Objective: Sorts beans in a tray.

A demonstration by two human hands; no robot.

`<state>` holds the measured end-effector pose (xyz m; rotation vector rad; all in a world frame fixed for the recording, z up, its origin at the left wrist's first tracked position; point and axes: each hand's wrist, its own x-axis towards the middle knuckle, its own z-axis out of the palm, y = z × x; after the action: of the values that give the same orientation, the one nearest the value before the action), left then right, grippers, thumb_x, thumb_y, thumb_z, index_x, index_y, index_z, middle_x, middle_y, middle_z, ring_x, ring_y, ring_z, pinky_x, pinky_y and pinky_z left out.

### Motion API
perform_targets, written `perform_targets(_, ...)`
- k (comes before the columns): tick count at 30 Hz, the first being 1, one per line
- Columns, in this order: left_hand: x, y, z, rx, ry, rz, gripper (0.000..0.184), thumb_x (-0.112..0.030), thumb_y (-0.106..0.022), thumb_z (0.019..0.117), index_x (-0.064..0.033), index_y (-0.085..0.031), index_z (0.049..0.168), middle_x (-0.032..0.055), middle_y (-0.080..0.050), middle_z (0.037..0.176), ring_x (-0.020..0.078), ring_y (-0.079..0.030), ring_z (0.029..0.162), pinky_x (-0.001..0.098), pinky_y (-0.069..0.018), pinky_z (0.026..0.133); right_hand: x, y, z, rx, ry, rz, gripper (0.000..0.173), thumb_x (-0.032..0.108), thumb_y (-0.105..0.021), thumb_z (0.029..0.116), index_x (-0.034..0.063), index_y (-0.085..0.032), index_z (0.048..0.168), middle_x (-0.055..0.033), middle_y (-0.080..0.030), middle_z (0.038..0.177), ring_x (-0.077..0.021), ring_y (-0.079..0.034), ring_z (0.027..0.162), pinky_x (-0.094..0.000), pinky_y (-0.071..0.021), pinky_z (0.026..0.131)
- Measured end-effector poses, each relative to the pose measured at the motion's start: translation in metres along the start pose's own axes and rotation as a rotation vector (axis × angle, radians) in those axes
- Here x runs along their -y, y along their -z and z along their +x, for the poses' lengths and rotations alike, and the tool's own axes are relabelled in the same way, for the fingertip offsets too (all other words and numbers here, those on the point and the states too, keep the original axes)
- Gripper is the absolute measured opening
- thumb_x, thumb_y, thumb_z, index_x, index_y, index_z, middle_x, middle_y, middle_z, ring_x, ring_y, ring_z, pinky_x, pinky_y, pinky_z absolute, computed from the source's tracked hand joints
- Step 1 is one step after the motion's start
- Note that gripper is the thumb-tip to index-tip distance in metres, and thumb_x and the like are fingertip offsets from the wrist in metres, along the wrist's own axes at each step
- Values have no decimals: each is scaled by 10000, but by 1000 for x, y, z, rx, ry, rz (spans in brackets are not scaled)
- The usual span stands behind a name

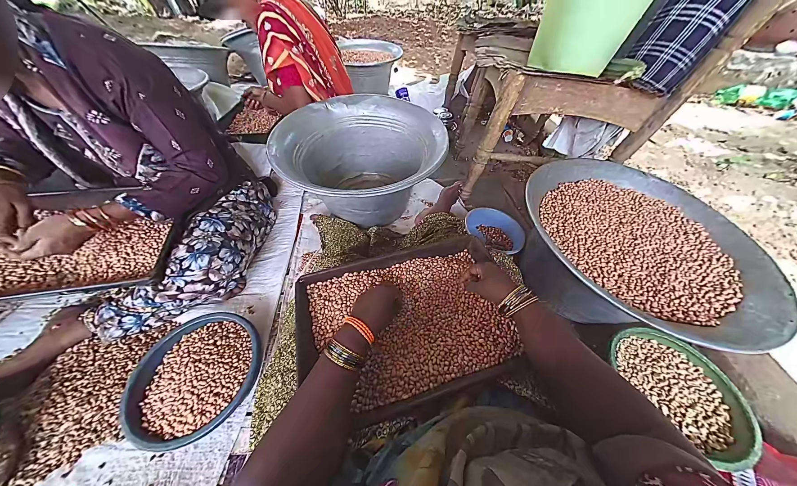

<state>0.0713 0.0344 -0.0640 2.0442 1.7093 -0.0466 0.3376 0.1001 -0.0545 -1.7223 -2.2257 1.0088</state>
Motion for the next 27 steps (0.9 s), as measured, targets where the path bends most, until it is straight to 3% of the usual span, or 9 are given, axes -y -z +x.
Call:
perform_targets(4,6,7,0,-202,176,-88,286,-123,-531,1030,-73,-682,1269,182,-591,1399,364,-639,1221,570,-531,998,5,-5,4,76,-56,-378,236,140,-626,977,-1,-737,1132,-239,-685,1226,-396,-623,1218,-596,-450,1061)
perform_targets(11,10,4,-3,-91,-107,-211,208,-126,-608,992,8,-717,1108,190,-687,1201,328,-653,1158,544,-499,1030,11,-11,5,93,-131,-373,273,216,-633,976,-2,-725,1112,-236,-692,1192,-399,-647,1164,-639,-474,1002)
perform_targets(13,4,3,-5,8,-153,-135,212,-143,-627,987,-1,-724,1112,200,-690,1198,360,-659,1148,601,-504,996,6,-5,3,51,-84,-107,270,214,-668,978,-31,-725,1077,-208,-706,1060,-317,-666,1002,-530,-505,930)
perform_targets(15,-1,1,-6,74,-93,-44,248,-183,-608,1001,-25,-720,1157,198,-684,1245,389,-648,1187,651,-494,990,2,-7,0,-11,-58,352,119,101,-646,983,-17,-659,985,-62,-620,791,-114,-573,663,-279,-488,632)
perform_targets(17,2,0,-5,95,-67,-10,263,-189,-602,1006,-26,-713,1180,204,-678,1260,402,-640,1203,661,-488,1000,6,-10,-6,88,-53,777,63,-2,-507,1019,28,-560,1004,-20,-645,784,-89,-628,645,-236,-532,607)
perform_targets(21,12,7,-6,63,-22,-3,254,-149,-590,1002,-12,-700,1185,223,-676,1253,420,-639,1196,669,-484,991,21,-28,-13,332,159,485,205,50,-557,1015,8,-593,1212,-8,-596,868,-40,-524,654,-215,-461,611)
perform_targets(23,12,11,-9,31,49,4,262,-164,-559,1017,-24,-703,1186,217,-678,1252,416,-643,1191,666,-490,981,32,-41,-15,446,326,171,251,148,-542,1063,6,-621,1253,-68,-627,935,-92,-515,711,-283,-449,666)
perform_targets(25,11,13,-11,5,92,1,290,-169,-519,1042,-48,-703,1231,199,-675,1286,399,-644,1212,648,-494,1003,41,-52,-15,526,446,-106,294,139,-546,1067,-26,-634,1295,-208,-685,1141,-282,-660,994,-466,-515,922)
perform_targets(27,13,12,-10,21,53,-40,253,-161,-561,1019,-32,-712,1177,199,-691,1227,383,-660,1168,631,-504,989,42,-59,-10,519,383,-321,348,131,-550,1062,5,-595,1384,-270,-645,1305,-428,-628,1219,-613,-457,1063)
